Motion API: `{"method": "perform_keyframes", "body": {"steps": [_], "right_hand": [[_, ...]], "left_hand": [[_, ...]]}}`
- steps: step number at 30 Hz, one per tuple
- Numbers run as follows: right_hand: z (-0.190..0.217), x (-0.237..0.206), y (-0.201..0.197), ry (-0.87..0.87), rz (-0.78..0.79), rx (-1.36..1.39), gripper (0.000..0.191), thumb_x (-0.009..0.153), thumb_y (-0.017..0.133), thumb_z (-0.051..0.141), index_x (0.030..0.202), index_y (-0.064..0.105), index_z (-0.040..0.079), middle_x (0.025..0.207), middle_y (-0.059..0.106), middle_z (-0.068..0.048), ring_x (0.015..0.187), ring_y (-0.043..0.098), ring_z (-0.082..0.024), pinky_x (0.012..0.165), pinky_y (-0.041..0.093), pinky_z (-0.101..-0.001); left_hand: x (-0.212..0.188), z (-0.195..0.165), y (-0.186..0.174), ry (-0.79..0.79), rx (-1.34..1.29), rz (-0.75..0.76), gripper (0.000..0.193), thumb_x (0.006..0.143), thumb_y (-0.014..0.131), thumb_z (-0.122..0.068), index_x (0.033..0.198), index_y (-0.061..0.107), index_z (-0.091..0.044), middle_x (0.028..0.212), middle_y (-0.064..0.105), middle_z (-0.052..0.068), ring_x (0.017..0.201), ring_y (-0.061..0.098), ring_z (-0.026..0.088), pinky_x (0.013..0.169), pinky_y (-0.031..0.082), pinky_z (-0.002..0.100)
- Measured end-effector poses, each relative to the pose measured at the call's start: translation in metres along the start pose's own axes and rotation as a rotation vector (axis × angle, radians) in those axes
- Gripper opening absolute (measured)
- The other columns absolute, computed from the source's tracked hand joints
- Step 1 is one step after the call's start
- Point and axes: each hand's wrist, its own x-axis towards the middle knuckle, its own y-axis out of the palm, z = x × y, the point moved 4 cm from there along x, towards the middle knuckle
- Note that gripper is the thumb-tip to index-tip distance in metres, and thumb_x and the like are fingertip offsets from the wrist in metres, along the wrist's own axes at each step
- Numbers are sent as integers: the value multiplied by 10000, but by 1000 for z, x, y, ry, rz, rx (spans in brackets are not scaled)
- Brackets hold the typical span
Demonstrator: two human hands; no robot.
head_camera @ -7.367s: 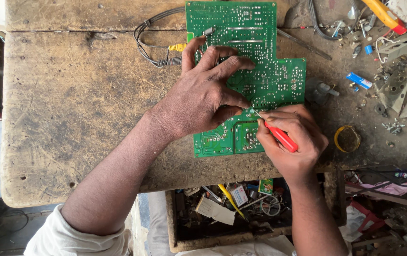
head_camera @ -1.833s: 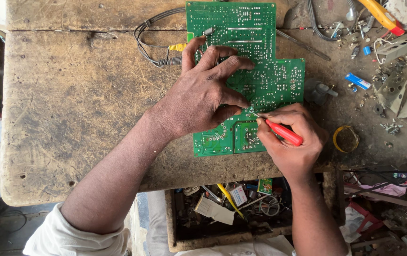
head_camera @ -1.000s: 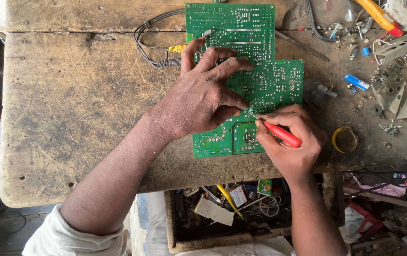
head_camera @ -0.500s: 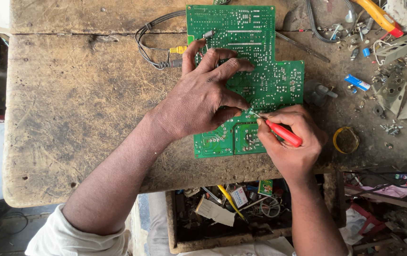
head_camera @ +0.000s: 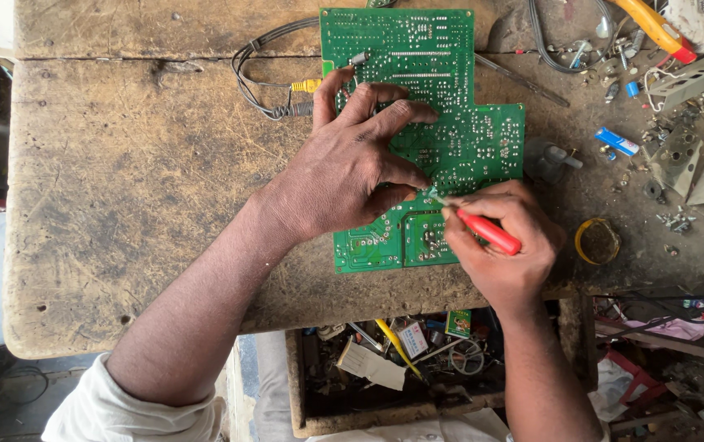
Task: The person holds a green circuit board and uses a red-handled screwdriver to scrape and clean specific solder points on the board's surface. They also use a small container to apply a substance to the board while continuing to scrape the surface.
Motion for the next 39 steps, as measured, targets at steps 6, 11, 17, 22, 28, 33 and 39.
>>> {"method": "perform_keyframes", "body": {"steps": [6, 11, 17, 22, 28, 33, 39], "right_hand": [[-8, -6, 1, 63, -19, 138, 266, 879, 766, -145, 1034, 606, -1, 1049, 677, -128, 904, 701, -178, 791, 604, -280], [-9, -8, 2, 62, -25, 117, 277, 879, 753, -163, 1041, 603, 5, 1051, 677, -124, 923, 695, -183, 835, 589, -290], [-5, -4, 0, 28, -15, 40, 276, 846, 771, -144, 1005, 606, 11, 1010, 698, -125, 889, 710, -189, 791, 585, -289], [-2, -1, -1, 16, -11, 41, 275, 848, 772, -137, 1005, 607, 17, 1009, 705, -125, 885, 717, -192, 789, 593, -289], [-2, -2, -1, 37, -16, 45, 277, 838, 770, -138, 1004, 610, 15, 1006, 700, -127, 885, 717, -194, 786, 596, -289], [-2, 0, -1, -5, -13, 29, 275, 846, 775, -139, 1009, 611, 10, 999, 709, -134, 882, 724, -198, 773, 604, -293], [1, 1, -1, -22, -13, -3, 276, 837, 771, -141, 1011, 608, -3, 1008, 709, -144, 880, 728, -207, 759, 608, -295]], "left_hand": [[0, 0, 1, 2, -5, -11, 200, 779, 866, -323, 971, 833, -370, 1468, 522, -14, 1425, 389, 286, 1233, 115, 668], [0, 1, 1, 0, -3, -8, 209, 777, 867, -333, 978, 832, -375, 1468, 522, -12, 1419, 387, 286, 1233, 110, 673], [0, 1, 0, -1, 0, -5, 228, 770, 869, -335, 991, 832, -378, 1472, 522, -17, 1424, 387, 283, 1235, 108, 668], [0, 1, 0, 3, 3, -4, 221, 777, 868, -334, 991, 832, -375, 1476, 518, -13, 1426, 387, 282, 1236, 112, 669], [0, 1, 0, 7, -3, -4, 217, 785, 865, -336, 994, 832, -378, 1475, 516, -9, 1425, 383, 290, 1230, 116, 668], [0, 1, 1, -2, -1, 8, 217, 776, 863, -335, 985, 831, -380, 1476, 518, -12, 1428, 383, 281, 1234, 114, 660], [0, 1, 1, 3, 21, 2, 196, 802, 860, -343, 988, 829, -395, 1478, 513, -12, 1426, 381, 286, 1233, 107, 666]]}}
